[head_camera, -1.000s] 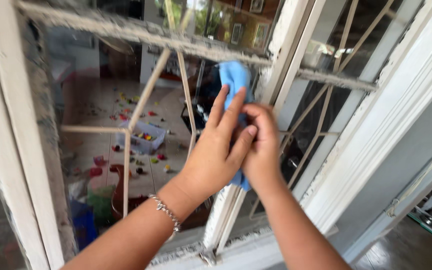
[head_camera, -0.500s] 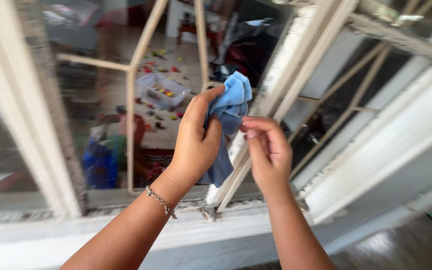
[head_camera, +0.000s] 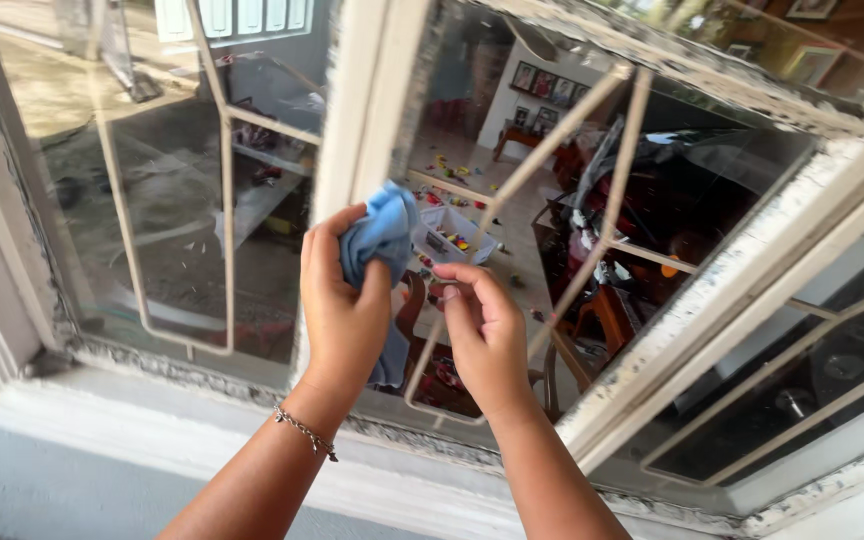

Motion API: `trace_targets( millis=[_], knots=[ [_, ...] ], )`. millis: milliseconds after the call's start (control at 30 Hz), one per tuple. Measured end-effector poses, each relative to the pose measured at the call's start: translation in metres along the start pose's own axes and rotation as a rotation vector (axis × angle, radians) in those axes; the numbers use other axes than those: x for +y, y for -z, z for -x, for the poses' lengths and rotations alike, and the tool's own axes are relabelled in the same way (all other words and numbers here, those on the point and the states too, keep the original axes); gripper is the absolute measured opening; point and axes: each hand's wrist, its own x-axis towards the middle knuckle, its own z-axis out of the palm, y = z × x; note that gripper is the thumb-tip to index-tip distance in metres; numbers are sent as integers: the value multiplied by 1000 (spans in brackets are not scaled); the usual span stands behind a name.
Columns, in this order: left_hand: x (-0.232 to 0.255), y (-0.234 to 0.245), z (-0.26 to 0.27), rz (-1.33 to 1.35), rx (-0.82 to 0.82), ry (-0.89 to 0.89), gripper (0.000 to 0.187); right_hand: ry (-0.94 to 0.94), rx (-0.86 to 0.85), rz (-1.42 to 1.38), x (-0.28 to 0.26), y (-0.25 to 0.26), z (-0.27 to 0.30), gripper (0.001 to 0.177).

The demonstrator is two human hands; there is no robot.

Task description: The person cleans a window by wiping its glass panes and frames with a cloth.

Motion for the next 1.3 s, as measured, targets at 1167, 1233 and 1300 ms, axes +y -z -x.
trace_targets(
  millis=[1167, 1233, 1300],
  knots=[
    [29, 26, -66, 652, -705, 115, 38, 54, 549, -6, -72, -59, -18, 44],
    [37, 10, -56, 585, -779, 38, 41, 7, 684, -2, -67, -28, 0, 40],
    [46, -8, -44, 508, -846, -51, 44, -25, 831, 43, -63, 7, 14, 20]
  ],
)
